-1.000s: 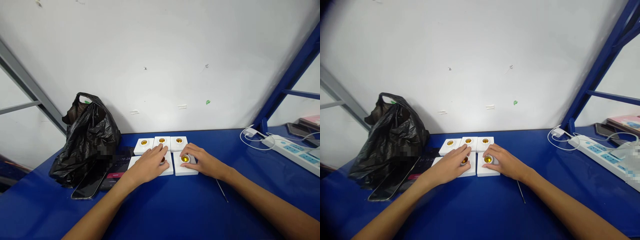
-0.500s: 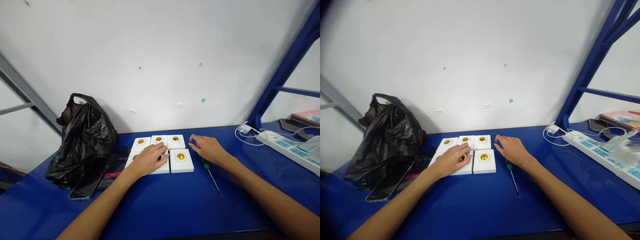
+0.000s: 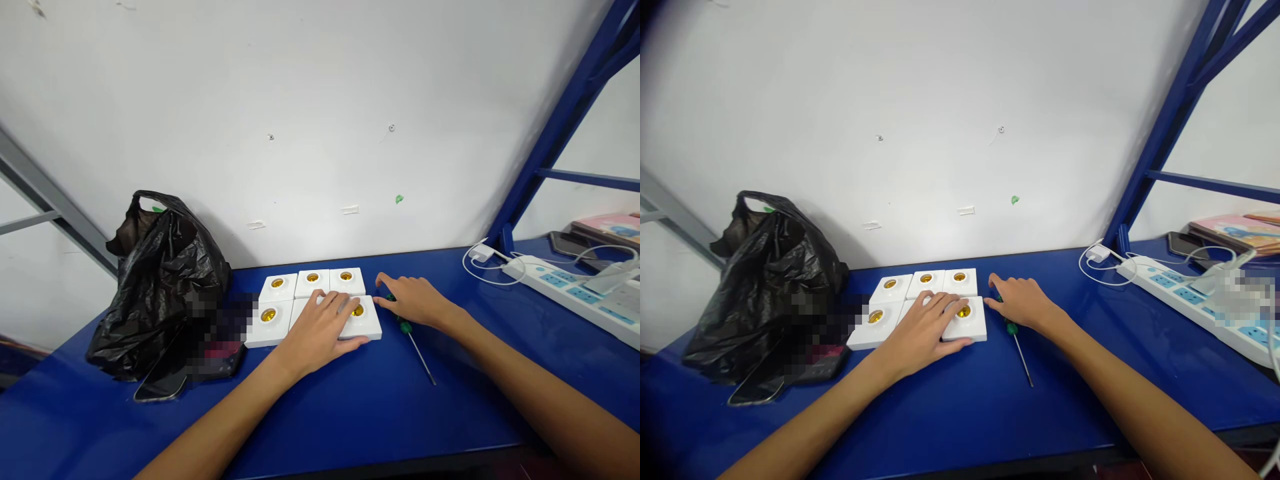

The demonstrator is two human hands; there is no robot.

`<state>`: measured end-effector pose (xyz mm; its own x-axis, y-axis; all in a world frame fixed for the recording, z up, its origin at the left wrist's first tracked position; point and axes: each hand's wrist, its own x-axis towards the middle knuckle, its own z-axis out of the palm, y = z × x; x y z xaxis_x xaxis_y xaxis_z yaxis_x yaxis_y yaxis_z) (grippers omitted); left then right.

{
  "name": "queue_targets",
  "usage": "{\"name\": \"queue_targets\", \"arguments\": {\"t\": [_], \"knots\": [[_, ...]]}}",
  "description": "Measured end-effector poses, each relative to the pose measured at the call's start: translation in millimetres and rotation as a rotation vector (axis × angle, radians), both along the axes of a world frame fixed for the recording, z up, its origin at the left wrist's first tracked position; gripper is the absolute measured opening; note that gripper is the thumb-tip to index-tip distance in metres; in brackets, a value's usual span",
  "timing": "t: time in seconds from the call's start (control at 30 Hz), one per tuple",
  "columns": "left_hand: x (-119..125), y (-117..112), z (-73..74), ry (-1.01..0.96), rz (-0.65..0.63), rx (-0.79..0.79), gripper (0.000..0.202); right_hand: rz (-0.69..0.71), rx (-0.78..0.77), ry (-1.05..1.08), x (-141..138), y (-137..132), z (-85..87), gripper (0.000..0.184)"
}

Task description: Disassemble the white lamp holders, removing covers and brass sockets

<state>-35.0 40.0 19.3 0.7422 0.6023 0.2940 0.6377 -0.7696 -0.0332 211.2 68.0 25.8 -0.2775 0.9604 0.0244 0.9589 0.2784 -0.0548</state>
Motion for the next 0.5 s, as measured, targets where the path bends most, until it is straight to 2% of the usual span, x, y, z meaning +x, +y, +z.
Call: {"name": "queue_targets", "arguments": {"t": [0.13,0.23,0.33,0.5], "knots": [[-0.8,-3.2,-4.1,0.013,0.001,-0.009,0.055,0.0,-0.024,0.044,2.2,0.1,3.5,0.029],[-0.9,-6.7,-4.3,-0.004,0.0,-0.041,0.063,-0.028,-0.013,0.08,1.9,0.4,6.4,0.025],[-0.4,-9.7,-4.9,-0.02,0.008,-0.081,0.074,-0.047,-0.004,0.099,0.0,-0.5,7.1,0.028],[-2.4,-10.5,-3.9,-0.04,-0.012,-0.128,0.074,0.004,-0.052,0.102,-4.3,-4.1,4.7,0.032]]}}
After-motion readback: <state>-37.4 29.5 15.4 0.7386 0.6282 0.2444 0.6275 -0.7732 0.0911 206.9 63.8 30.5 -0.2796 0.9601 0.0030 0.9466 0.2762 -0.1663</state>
